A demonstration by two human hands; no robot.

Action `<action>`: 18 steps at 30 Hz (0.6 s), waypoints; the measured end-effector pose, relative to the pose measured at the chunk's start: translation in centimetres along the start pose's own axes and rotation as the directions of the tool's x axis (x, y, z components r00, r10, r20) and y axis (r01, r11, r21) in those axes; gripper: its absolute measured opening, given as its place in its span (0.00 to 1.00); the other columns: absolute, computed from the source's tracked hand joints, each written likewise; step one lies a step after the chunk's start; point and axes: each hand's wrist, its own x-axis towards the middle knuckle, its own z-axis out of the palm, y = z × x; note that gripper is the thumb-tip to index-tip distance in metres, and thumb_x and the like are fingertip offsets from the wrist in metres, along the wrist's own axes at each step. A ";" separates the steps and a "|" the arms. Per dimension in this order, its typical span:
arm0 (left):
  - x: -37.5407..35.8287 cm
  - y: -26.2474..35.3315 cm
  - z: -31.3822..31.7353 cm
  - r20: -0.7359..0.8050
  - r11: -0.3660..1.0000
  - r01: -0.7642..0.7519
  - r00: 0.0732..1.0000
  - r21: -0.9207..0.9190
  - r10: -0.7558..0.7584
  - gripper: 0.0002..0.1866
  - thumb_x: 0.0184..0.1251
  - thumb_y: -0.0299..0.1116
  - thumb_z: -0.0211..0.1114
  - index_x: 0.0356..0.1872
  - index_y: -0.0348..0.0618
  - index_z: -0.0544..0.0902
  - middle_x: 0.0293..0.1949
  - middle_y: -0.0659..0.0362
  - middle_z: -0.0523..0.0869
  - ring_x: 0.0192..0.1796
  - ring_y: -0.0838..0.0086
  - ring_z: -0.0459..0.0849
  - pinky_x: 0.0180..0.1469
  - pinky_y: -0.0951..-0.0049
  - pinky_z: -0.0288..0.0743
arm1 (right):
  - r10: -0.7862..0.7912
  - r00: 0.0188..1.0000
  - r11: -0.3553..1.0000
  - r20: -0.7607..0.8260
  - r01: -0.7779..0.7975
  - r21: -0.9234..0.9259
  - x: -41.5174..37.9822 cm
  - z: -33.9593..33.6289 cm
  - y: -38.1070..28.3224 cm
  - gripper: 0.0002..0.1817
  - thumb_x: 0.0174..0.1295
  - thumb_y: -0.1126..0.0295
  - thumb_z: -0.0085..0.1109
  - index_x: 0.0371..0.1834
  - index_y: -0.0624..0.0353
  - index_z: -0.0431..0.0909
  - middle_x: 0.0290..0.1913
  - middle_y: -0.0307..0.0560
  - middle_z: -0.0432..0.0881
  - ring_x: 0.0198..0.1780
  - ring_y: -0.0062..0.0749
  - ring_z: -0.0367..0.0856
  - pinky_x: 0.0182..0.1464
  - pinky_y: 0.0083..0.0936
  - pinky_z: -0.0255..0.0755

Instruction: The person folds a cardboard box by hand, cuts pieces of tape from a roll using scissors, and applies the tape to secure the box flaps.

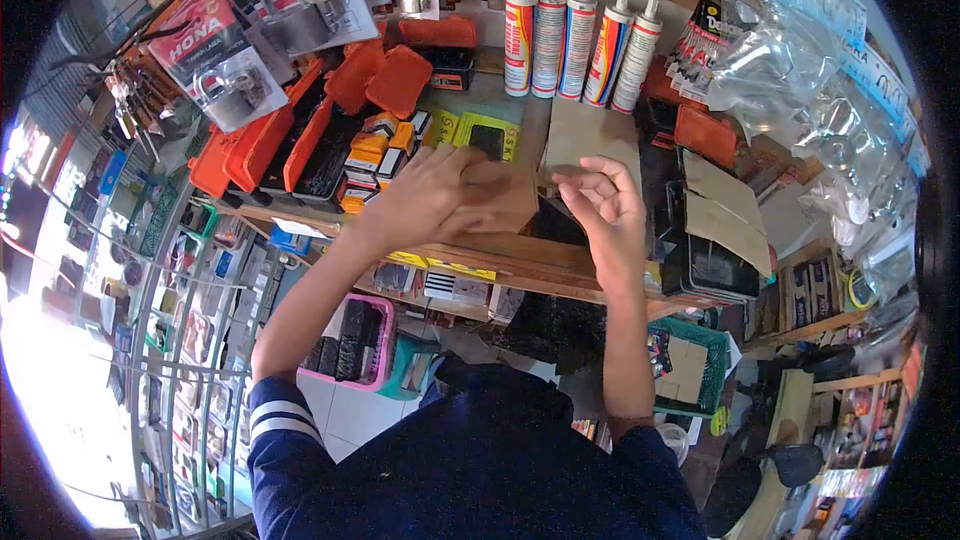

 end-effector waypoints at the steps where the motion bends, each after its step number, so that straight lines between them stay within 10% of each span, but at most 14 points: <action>1: -0.2 0.8 -1.3 0.005 1.000 -0.007 1.000 -0.003 0.007 0.25 0.65 0.46 0.69 0.62 0.52 0.86 0.57 0.46 0.80 0.57 0.48 0.79 0.62 0.53 0.72 | 0.000 1.000 1.000 -0.009 0.000 0.001 0.1 0.0 -0.9 0.20 0.67 0.78 0.67 0.59 0.64 0.72 0.46 0.45 0.86 0.55 0.28 0.84 0.61 0.27 0.76; 6: -2.4 5.3 -7.4 0.180 0.992 -0.123 0.977 0.019 0.118 0.27 0.61 0.50 0.71 0.63 0.63 0.85 0.52 0.57 0.81 0.52 0.64 0.79 0.53 0.61 0.72 | 0.009 0.868 0.926 0.496 0.180 -0.331 0.2 0.9 -5.3 0.24 0.65 0.76 0.68 0.63 0.61 0.72 0.42 0.40 0.83 0.51 0.23 0.83 0.59 0.27 0.74; 18: -8.3 8.1 -10.1 0.199 0.993 0.029 0.979 0.116 -0.052 0.27 0.60 0.54 0.70 0.63 0.69 0.85 0.49 0.54 0.80 0.48 0.58 0.78 0.52 0.58 0.74 | 0.225 0.584 0.972 0.780 -0.076 -0.224 0.4 6.4 -3.7 0.26 0.68 0.76 0.65 0.68 0.58 0.69 0.43 0.41 0.84 0.51 0.23 0.82 0.58 0.28 0.73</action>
